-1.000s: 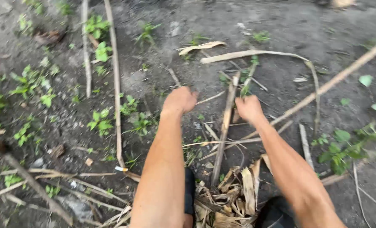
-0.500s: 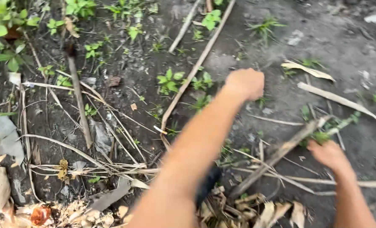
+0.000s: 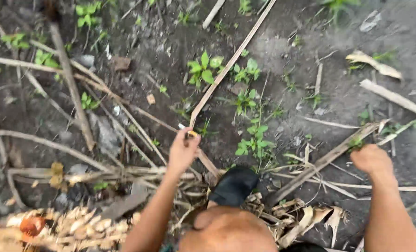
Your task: Pulling weeds and clearing debris from a garden bed by hand
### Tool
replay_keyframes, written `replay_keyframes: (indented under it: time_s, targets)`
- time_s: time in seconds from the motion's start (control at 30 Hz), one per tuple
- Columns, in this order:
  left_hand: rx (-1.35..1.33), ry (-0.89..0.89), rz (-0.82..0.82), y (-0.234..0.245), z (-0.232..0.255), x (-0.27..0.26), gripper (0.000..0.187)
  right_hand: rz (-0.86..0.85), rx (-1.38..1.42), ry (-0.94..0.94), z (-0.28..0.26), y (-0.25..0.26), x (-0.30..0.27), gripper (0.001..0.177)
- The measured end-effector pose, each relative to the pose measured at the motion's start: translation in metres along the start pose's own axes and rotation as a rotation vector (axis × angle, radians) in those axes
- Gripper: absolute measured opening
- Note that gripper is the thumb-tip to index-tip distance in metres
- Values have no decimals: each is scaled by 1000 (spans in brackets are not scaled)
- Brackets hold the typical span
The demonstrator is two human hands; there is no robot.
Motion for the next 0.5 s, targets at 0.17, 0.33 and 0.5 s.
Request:
replay_keyframes:
  time_s: [0.17, 0.33, 0.5]
  targets:
    - [-14, -189, -14, -35, -32, 49, 68, 9, 103, -55, 10, 9, -7, 71]
    - [95, -157, 152, -9, -11, 25, 41, -5, -124, 122, 22, 71, -25, 51]
    - [-378, -99, 45, 7, 75, -66, 26, 260, -325, 212, 79, 141, 7, 52]
Point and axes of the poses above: each hand's wrist, its own x-axis towards the middle knuckle, its own y-axis out of the back of the hand, z = x × y, the point moved 4 cm from there along x, towards the middle knuckle, and after that the axes turned 15 degrees about z, right-handed, at the moved point
